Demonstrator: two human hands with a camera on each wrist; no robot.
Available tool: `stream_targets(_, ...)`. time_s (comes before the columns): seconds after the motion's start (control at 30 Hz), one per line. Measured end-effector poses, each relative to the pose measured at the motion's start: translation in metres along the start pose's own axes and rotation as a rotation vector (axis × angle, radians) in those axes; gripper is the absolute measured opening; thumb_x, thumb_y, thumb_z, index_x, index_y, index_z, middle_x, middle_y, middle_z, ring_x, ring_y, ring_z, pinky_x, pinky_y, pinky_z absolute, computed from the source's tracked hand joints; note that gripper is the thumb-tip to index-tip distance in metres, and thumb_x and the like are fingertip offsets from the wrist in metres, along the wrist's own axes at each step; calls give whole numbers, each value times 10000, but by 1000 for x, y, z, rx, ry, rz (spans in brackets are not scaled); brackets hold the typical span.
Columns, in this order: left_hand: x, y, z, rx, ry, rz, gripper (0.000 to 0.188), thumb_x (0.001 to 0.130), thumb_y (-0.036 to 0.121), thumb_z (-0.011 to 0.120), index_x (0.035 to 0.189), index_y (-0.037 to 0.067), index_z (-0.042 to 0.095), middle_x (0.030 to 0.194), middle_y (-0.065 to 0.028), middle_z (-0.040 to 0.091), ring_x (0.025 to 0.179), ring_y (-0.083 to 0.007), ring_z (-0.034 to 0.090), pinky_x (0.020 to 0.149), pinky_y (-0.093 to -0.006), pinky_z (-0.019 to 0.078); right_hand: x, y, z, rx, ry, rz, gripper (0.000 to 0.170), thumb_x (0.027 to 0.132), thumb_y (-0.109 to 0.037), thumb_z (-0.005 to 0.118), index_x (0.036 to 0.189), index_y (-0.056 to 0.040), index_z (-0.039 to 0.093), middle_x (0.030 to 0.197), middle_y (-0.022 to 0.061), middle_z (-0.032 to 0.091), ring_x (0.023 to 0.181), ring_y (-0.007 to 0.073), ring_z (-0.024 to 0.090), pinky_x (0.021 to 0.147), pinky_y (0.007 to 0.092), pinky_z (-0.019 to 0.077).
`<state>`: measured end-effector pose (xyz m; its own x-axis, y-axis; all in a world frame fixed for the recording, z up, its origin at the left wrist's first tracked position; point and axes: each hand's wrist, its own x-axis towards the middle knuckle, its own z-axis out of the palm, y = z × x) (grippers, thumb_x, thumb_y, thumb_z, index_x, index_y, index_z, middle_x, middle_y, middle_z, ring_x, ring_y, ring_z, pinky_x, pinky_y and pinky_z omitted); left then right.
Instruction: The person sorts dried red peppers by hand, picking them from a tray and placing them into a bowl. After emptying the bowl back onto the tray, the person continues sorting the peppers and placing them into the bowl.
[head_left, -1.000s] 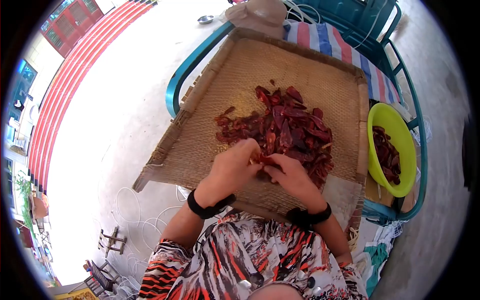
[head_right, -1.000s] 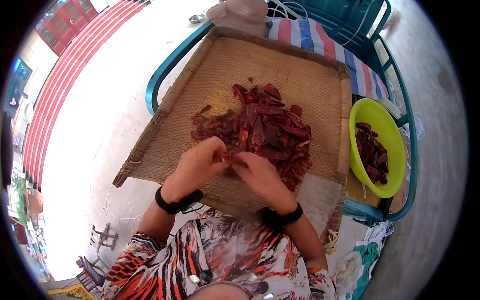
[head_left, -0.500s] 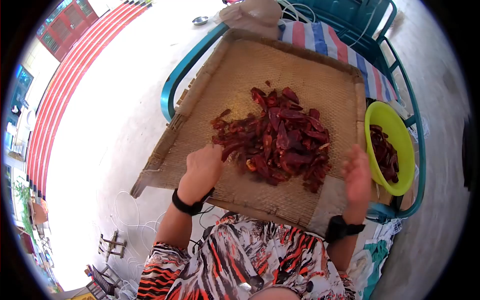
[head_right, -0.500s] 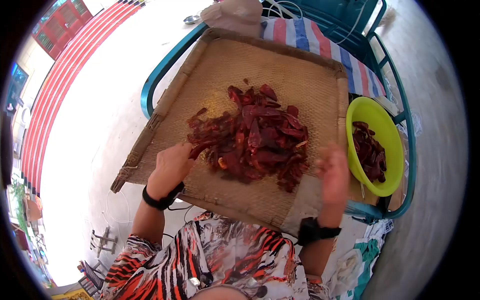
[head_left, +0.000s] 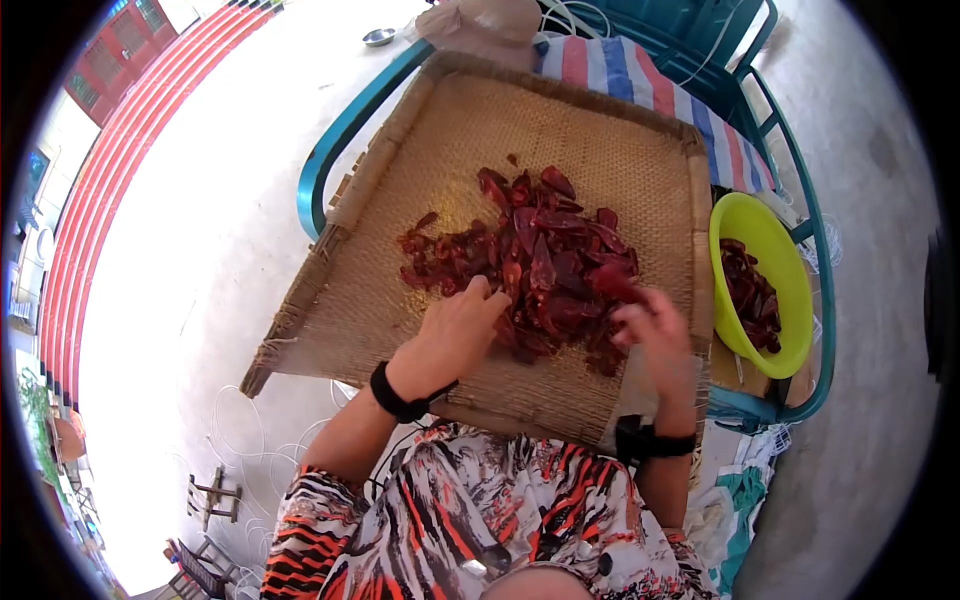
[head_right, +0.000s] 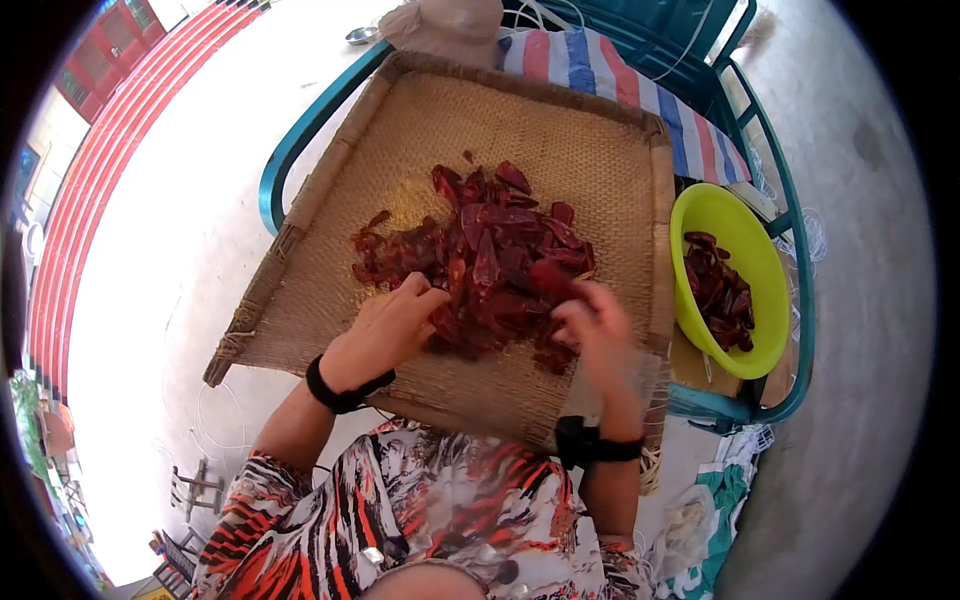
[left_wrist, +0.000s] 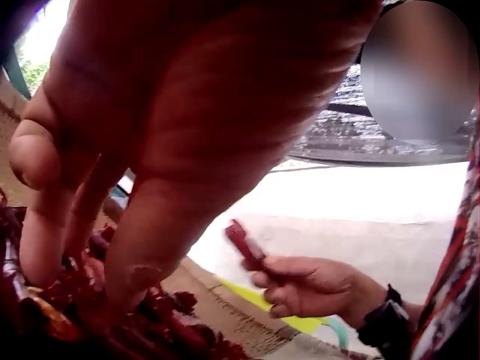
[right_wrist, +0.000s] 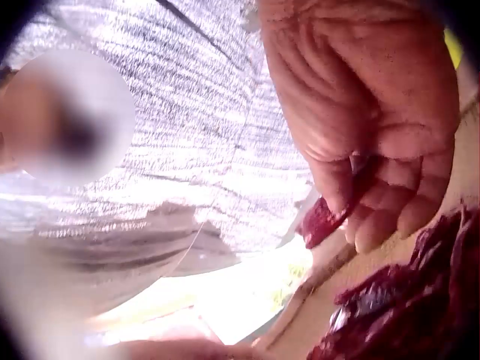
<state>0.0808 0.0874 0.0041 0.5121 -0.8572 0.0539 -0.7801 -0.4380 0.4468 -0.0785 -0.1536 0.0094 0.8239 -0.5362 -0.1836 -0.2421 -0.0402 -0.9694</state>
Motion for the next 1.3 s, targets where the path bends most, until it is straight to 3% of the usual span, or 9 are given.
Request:
stream_targets(0.13,6,-15,15,23,-73,0,276,800,67,653,1066,86,581,1063,-145,521,885,-358,621,737,-457,502,-1,12,-66,886,374,-180,387,995,-245,554,1317,-33,526,1004,44,669,799,108,621,748,265,503)
stream_targets(0.33,12,-3,4,46,-82,-8,178,841,137,638,1013,102,605,979,-122,562,885,-341,629,731,-451,509,-17,1,-25,203,206,-61,352,987,-236,578,1297,-74,539,1090,46,641,911,115,614,790,272,513)
stream_targets(0.47,16,18,-5,0,-90,40,151,869,189,632,988,98,610,890,-111,598,886,-327,631,727,-436,509,-18,-12,26,-291,-315,-246,365,910,-84,607,1269,-37,557,1132,76,631,878,121,641,781,278,519)
stream_targets(0.57,20,27,-9,-160,-110,156,161,873,194,635,1004,102,623,895,-110,616,878,-332,628,726,-422,509,-7,5,41,-470,-325,-528,302,916,-107,609,1205,-20,601,1083,76,651,892,128,648,792,278,518)
stream_targets(0.67,24,33,-22,-183,-117,172,210,871,205,645,1055,107,626,925,-116,617,871,-343,625,734,-421,508,-9,-7,32,-507,-356,-349,261,915,-111,615,1155,-12,634,1023,73,674,915,148,652,801,286,513)
stream_targets(0.77,34,32,-51,-130,-82,108,260,871,210,651,1105,101,619,965,-138,616,922,-345,621,773,-422,504,-4,-13,-10,-440,-167,-83,252,912,-129,623,1128,-1,646,990,85,690,929,174,654,818,309,511)
stream_targets(1.0,133,-36,-69,38,-165,75,486,880,359,663,1278,98,565,1204,-198,592,1137,-383,552,952,-448,447,13,8,-118,-1025,1087,-410,433,908,-158,627,1291,18,526,1229,174,591,1166,275,558,1016,382,418)
stream_targets(1.1,189,-76,-25,55,-114,-9,678,849,527,647,1393,154,489,1375,-215,488,1252,-456,449,1037,-523,372,6,20,-109,-353,794,-334,515,891,-148,634,1344,27,465,1323,197,523,1254,329,480,1079,412,361)
stream_targets(1.3,244,-88,18,4,-204,-232,832,821,769,491,1511,331,337,1595,-206,169,1436,-529,112,1112,-687,126,-35,6,-59,-785,261,-281,426,814,-56,662,1228,-34,563,1230,178,575,1161,369,526,1018,439,412)
